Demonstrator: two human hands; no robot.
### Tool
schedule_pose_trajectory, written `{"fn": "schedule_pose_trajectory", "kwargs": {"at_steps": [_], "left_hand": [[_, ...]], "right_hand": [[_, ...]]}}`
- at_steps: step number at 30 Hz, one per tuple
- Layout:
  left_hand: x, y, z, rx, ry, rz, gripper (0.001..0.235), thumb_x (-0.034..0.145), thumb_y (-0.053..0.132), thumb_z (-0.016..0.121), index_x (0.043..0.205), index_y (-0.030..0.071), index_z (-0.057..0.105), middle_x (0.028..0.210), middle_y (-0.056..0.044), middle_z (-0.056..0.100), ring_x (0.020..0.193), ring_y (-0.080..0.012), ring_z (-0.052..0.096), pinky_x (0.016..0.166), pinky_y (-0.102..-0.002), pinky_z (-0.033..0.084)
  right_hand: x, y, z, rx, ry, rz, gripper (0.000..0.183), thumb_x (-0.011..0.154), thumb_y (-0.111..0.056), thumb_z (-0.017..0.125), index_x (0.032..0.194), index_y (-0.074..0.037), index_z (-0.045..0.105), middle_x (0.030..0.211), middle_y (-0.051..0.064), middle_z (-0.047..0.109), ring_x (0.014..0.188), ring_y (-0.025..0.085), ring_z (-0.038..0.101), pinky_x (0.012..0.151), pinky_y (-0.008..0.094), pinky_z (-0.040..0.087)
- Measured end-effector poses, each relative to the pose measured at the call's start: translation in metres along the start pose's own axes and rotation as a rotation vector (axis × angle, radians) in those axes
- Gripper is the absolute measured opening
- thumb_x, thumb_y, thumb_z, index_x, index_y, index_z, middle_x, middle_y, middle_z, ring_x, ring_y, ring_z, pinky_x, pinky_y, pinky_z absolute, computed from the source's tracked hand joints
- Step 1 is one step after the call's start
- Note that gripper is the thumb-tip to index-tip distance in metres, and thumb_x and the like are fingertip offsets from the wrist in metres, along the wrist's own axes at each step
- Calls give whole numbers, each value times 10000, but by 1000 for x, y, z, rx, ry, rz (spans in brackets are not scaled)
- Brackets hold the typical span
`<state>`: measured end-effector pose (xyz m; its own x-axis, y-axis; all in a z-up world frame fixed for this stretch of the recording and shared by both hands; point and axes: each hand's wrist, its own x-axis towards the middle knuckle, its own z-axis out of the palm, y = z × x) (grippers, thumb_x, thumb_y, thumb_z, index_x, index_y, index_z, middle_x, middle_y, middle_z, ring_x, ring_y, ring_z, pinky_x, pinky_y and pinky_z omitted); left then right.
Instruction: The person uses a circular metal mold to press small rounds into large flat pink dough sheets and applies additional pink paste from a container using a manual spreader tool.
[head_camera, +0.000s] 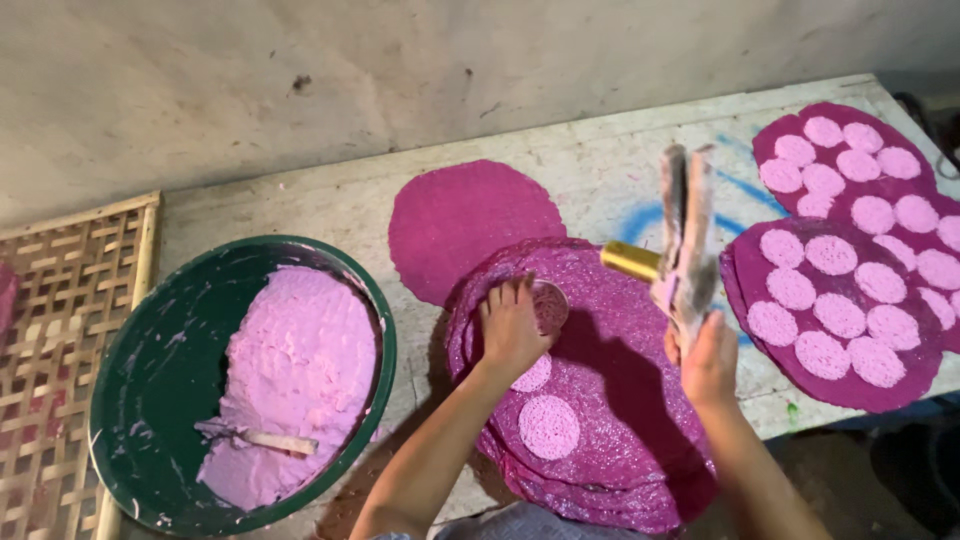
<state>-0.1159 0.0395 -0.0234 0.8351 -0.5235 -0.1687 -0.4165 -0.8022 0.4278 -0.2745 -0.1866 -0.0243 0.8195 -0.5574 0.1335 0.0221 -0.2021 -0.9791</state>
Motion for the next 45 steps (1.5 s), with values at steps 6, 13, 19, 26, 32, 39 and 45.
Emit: {"fn": "schedule_pose_trajectory", "kwargs": {"at_steps": [6,13,19,26,32,39,45], "left_hand": [[11,22,-15,-33,111,104,1134,670,491,902,1550,93,309,1480,-164,470,1385,-347,401,1158,-553,285],[50,80,-59,-238,141,534,1308,548,554,956,1534,28,276,1559,-257,350,1417,-452,306,1127,-631,191],[-53,55,-106,-501,-706,758,533,839,210,676,1335,25,606,1235,-171,662,1087,-302,658,951,-484,586],[-184,-10,-127,-432,-574,962,233,900,186,570,1067,67,680,882,-229,693,785,-364,707,672,-462,539],[-235,-71,-169,-502,-325,735,264,964,197,555,1179,105,677,937,-215,708,843,-368,713,718,-485,553],[-295,-184,-141,276,-484,372,308,1039,211,539,1310,148,673,1001,-200,726,910,-372,719,771,-512,569],[-307,-308,-196,-1001,-634,365,360,987,163,572,1324,50,629,1237,-128,707,1180,-242,672,1006,-399,536]], "right_hand": [[-45,14,-39,109,153,23,768,1103,-662,210,893,0,538,706,76,557,588,154,510,537,298,414],[-54,-25,-69,-76,13,-41,572,1036,-552,469,955,0,596,672,62,565,517,164,485,442,327,390],[-79,-136,-50,-777,-321,-523,548,784,-537,673,954,-16,669,653,110,601,562,260,591,528,393,466],[-55,-263,31,-626,-1169,-1267,503,878,-522,671,1011,-42,598,893,108,618,776,305,632,655,428,498],[-77,-312,111,-418,-1629,-662,259,910,-290,589,957,-40,644,691,138,596,674,360,631,580,463,441],[-108,-315,169,-397,-1710,-116,210,944,-212,573,982,-37,682,702,115,636,610,261,670,572,386,493],[-58,-269,192,-741,-1151,-1324,208,749,-211,669,919,-100,716,807,66,665,744,243,654,593,394,517]]}}
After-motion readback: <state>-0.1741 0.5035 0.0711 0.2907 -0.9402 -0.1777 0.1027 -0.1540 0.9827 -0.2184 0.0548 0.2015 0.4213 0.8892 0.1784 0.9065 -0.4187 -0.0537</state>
